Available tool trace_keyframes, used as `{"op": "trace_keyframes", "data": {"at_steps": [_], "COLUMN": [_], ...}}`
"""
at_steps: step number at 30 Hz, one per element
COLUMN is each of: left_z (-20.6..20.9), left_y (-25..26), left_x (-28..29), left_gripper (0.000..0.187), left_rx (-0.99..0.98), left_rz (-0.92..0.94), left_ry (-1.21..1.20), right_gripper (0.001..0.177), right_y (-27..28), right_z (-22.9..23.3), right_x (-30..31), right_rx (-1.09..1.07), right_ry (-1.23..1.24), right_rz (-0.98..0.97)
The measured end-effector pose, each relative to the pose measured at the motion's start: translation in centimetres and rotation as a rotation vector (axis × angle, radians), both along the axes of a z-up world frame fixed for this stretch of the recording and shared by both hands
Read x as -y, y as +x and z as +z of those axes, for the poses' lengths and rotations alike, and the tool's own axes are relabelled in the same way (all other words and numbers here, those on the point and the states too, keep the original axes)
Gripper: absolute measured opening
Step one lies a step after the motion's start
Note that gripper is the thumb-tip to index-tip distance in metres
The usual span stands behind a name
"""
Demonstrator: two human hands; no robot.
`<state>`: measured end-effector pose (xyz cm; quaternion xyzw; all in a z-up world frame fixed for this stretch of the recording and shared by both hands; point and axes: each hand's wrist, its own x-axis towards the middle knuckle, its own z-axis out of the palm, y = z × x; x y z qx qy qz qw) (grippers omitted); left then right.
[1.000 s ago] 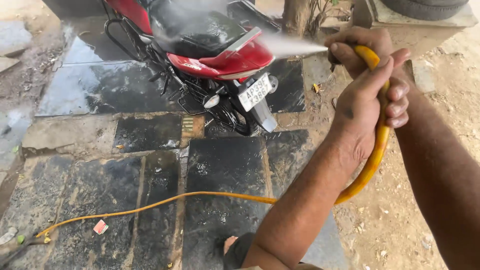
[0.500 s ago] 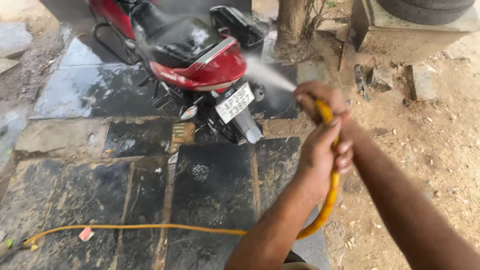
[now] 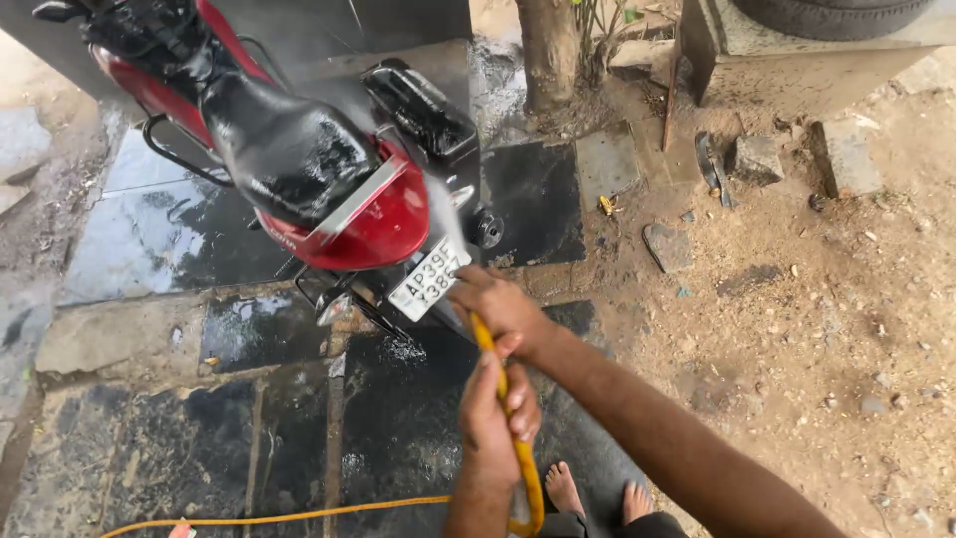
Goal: Washing a motorcycle with a high-pressure water hose.
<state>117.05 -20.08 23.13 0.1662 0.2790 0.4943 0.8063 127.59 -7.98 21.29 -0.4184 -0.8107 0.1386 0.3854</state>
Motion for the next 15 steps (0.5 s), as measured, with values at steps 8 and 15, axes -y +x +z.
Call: {"op": "trace_keyframes", "data": {"at_steps": [8, 15], "left_z": [-0.7, 0.9], "left_y": [0.9, 6.0], "left_x": [-3.7, -6.0], "left_gripper": [0.042, 0.044], "left_rx": [-0.086, -0.302], "left_rz": [0.195, 0.284], "left_ry": [-0.043, 0.081], "right_gripper": [0.014, 0.013], "right_y": [-0.1, 4.0], "right_z": [0.6, 1.8], "right_x": [-4.2, -8.1], "right_rx": [0.129, -0.025], "right_ry": [-0.157, -0.03], "right_rz": [0.055, 0.132]}}
